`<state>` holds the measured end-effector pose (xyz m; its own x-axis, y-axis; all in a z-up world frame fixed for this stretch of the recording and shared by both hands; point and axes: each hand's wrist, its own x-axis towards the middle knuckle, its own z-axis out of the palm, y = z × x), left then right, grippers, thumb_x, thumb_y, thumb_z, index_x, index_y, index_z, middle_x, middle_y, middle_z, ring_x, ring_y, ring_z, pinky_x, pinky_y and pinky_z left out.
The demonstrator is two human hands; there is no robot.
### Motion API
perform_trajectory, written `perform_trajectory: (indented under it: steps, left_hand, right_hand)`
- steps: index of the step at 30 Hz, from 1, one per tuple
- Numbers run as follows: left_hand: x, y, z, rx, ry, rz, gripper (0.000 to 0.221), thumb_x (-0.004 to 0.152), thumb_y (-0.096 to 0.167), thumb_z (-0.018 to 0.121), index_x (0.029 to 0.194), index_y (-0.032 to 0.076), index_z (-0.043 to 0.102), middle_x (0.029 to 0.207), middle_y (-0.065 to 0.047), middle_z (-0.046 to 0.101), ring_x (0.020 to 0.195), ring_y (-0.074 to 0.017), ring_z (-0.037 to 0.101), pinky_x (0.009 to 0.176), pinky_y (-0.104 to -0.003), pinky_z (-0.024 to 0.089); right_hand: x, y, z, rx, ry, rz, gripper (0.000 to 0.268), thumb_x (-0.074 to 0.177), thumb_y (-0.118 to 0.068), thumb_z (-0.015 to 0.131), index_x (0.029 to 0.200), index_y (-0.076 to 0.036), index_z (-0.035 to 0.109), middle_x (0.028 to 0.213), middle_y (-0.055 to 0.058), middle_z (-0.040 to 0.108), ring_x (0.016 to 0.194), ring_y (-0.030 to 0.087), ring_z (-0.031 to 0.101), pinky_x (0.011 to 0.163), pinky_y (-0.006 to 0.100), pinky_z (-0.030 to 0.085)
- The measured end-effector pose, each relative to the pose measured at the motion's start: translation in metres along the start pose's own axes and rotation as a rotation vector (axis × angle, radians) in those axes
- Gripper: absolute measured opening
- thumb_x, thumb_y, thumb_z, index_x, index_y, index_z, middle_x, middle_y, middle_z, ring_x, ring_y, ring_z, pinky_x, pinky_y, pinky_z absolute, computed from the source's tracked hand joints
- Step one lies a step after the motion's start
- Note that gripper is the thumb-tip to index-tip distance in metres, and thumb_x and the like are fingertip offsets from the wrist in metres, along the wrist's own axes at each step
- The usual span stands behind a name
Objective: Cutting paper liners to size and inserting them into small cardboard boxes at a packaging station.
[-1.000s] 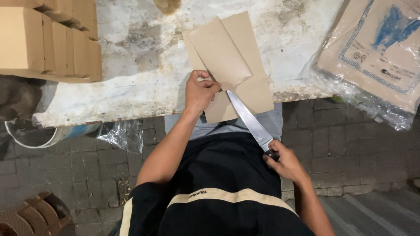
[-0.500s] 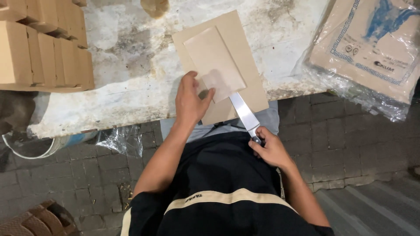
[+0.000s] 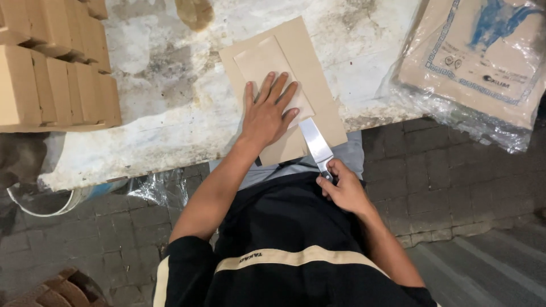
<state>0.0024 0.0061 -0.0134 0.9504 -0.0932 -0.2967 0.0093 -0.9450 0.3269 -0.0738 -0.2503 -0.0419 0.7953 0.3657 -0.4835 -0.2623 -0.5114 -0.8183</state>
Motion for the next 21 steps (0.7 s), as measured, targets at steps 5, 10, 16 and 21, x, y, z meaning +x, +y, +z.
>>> perform_trajectory:
  steps: [5,10,16,21]
  left_hand:
    - [-0.002,0.0,-0.003,0.035,-0.01,0.04,0.057,0.105,0.053,0.029,0.158,0.031,0.025,0.166,0.0,0.012,0.153,-0.0239,0.001,0.119,-0.062,-0.006]
    - [0.009,0.009,-0.01,0.024,0.022,0.061,0.058,0.105,0.056,0.028,0.157,0.031,0.027,0.166,0.0,0.012,0.153,-0.0247,0.0,0.118,-0.063,-0.008]
    - [0.019,0.01,-0.001,0.066,-0.035,0.018,0.062,0.105,0.058,0.02,0.161,0.03,0.012,0.168,0.001,0.001,0.154,-0.0228,-0.005,0.119,-0.061,-0.012]
    - [0.018,0.012,-0.003,0.096,-0.071,0.082,0.063,0.103,0.059,0.021,0.16,0.031,0.012,0.167,0.003,0.003,0.153,-0.0227,-0.006,0.119,-0.061,-0.011]
  right_hand:
    - [0.001,-0.016,0.006,-0.018,0.007,0.011,0.022,0.084,-0.01,0.071,0.098,-0.002,0.056,0.057,0.014,0.068,0.045,0.026,0.067,0.043,0.032,0.051]
    - [0.006,-0.022,0.011,-0.02,-0.025,0.035,0.025,0.085,-0.01,0.069,0.103,0.0,0.055,0.059,0.016,0.068,0.046,0.027,0.067,0.046,0.031,0.051]
    - [0.016,-0.017,0.013,0.097,-0.007,0.015,0.025,0.084,-0.007,0.071,0.103,0.001,0.055,0.059,0.016,0.068,0.044,0.024,0.066,0.044,0.03,0.05]
    - [0.025,-0.019,0.018,0.174,-0.008,-0.02,0.021,0.088,-0.009,0.069,0.103,0.002,0.058,0.057,0.014,0.065,0.044,0.021,0.063,0.044,0.029,0.05]
